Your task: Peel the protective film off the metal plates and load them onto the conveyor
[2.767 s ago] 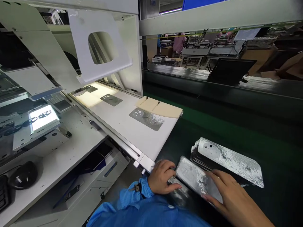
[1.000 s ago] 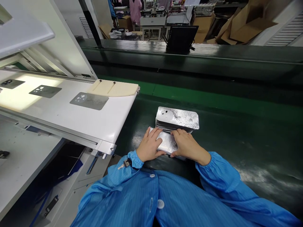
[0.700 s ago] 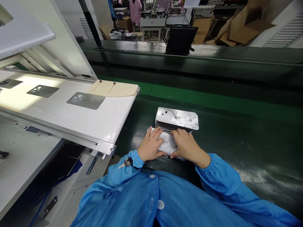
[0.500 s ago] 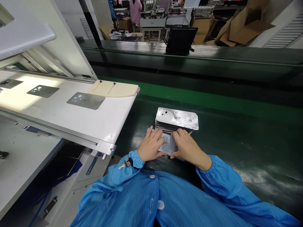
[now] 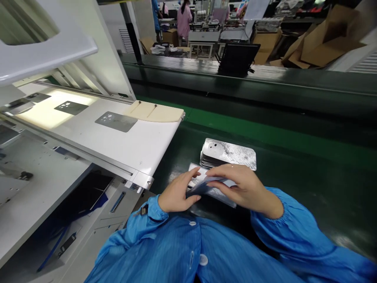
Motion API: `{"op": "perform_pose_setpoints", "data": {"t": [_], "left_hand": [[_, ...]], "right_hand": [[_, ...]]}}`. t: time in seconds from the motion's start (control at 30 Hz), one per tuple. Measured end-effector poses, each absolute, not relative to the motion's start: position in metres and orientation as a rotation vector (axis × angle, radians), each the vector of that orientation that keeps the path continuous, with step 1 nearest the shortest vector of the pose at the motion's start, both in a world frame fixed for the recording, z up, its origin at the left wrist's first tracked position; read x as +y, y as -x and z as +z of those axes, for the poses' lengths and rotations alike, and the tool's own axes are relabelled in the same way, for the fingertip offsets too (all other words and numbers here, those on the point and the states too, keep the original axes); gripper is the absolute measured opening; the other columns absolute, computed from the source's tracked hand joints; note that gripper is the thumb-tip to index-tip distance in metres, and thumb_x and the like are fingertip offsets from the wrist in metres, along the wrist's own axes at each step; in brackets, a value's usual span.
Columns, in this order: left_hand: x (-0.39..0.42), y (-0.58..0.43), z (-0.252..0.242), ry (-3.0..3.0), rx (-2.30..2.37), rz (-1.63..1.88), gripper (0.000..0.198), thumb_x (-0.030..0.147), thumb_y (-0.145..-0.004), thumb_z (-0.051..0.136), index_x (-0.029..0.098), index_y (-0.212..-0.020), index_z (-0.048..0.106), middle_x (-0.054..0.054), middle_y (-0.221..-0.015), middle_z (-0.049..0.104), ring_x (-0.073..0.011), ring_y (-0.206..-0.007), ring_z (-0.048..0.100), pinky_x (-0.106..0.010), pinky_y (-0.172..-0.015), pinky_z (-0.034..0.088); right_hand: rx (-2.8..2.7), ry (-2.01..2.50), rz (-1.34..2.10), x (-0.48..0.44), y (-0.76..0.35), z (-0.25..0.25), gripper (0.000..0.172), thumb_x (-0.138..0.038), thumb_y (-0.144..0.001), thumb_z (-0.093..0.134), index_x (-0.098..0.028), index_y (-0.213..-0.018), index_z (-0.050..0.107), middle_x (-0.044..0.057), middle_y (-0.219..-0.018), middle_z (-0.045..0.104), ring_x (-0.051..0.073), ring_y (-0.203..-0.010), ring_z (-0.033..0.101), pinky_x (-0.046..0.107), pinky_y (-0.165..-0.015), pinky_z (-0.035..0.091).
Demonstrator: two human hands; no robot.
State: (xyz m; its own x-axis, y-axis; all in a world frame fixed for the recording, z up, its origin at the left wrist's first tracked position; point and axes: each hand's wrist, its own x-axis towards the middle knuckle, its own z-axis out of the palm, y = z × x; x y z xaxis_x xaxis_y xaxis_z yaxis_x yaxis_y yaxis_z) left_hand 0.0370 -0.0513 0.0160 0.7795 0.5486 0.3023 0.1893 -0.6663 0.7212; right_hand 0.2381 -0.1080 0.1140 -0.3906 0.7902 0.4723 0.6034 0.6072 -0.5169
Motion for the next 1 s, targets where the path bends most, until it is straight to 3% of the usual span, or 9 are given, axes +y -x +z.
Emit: {"op": "perform_pose_setpoints", "data": {"t": [0.1, 0.2, 0.33, 0.57, 0.73, 0.9, 1.0], "left_hand": [[-0.042, -0.021, 0.017, -2.057, 0.326, 0.562, 0.053, 0.025, -0.083, 0.053, 0.019, -0.134, 0.043, -0.012, -0.129, 0.060, -0.0260, -0.116, 0.059, -0.042, -0.098, 0.049], [-0.036, -0.009, 0.009, -1.937, 0.460, 0.679, 0.039, 0.023, -0.085, 0.047, 0.019, -0.123, 0.055, -0.010, -0.124, 0.064, -0.0254, -0.114, 0.060, -0.043, -0.098, 0.049], [-0.027, 0.002, -0.003, -1.871, 0.529, 0.770, 0.050, 0.031, -0.082, 0.056, 0.019, -0.130, 0.050, -0.011, -0.134, 0.057, -0.0280, -0.122, 0.054, -0.047, -0.104, 0.045], [-0.016, -0.001, -0.014, -1.768, 0.504, 0.826, 0.054, 0.036, -0.080, 0.058, 0.020, -0.130, 0.049, -0.011, -0.132, 0.058, -0.0282, -0.120, 0.056, -0.047, -0.101, 0.046], [-0.014, 0.000, -0.006, -1.733, 0.457, 0.801, 0.055, 0.033, -0.077, 0.061, 0.019, -0.129, 0.050, -0.011, -0.132, 0.057, -0.0303, -0.123, 0.052, -0.049, -0.105, 0.041], [-0.010, 0.003, -0.003, -1.708, 0.288, 0.719, 0.075, 0.031, -0.069, 0.068, 0.014, -0.137, 0.041, -0.015, -0.135, 0.054, -0.0355, -0.126, 0.047, -0.052, -0.109, 0.032], [-0.009, 0.003, -0.002, -1.695, 0.252, 0.680, 0.074, 0.031, -0.070, 0.068, 0.015, -0.137, 0.040, -0.015, -0.136, 0.052, -0.0348, -0.129, 0.045, -0.051, -0.111, 0.028]], "right_hand": [[-2.205, 0.779, 0.274, -0.087, -0.210, 0.120, 0.019, -0.016, -0.091, 0.053, -0.019, -0.109, 0.058, 0.005, -0.093, 0.071, 0.015, -0.083, 0.066, 0.028, -0.074, 0.054], [-2.207, 0.779, 0.251, -0.068, -0.197, 0.121, 0.021, -0.022, -0.090, 0.057, -0.018, -0.111, 0.057, 0.007, -0.098, 0.069, 0.017, -0.091, 0.064, 0.031, -0.079, 0.054], [-2.247, 0.875, 0.182, -0.049, -0.199, 0.120, 0.031, -0.033, -0.085, 0.064, -0.016, -0.110, 0.059, 0.011, -0.104, 0.065, 0.022, -0.097, 0.060, 0.037, -0.081, 0.052], [-2.402, 0.808, 0.229, -0.040, -0.193, 0.121, 0.013, -0.022, -0.094, 0.050, -0.017, -0.093, 0.062, 0.005, -0.085, 0.066, 0.015, -0.081, 0.058, 0.029, -0.072, 0.049], [-2.530, 0.785, -0.161, -0.041, -0.185, 0.126, 0.022, -0.012, -0.094, 0.040, -0.014, -0.084, 0.060, 0.006, -0.080, 0.062, 0.016, -0.075, 0.052, 0.027, -0.062, 0.044], [-2.413, 0.621, -0.502, -0.043, -0.183, 0.122, 0.021, -0.005, -0.090, 0.039, -0.012, -0.088, 0.059, 0.010, -0.082, 0.063, 0.019, -0.081, 0.052, 0.033, -0.071, 0.045], [-2.339, 0.640, -0.554, -0.043, -0.183, 0.120, 0.019, -0.005, -0.089, 0.041, -0.013, -0.087, 0.058, 0.010, -0.083, 0.063, 0.019, -0.082, 0.053, 0.035, -0.073, 0.044]]}}
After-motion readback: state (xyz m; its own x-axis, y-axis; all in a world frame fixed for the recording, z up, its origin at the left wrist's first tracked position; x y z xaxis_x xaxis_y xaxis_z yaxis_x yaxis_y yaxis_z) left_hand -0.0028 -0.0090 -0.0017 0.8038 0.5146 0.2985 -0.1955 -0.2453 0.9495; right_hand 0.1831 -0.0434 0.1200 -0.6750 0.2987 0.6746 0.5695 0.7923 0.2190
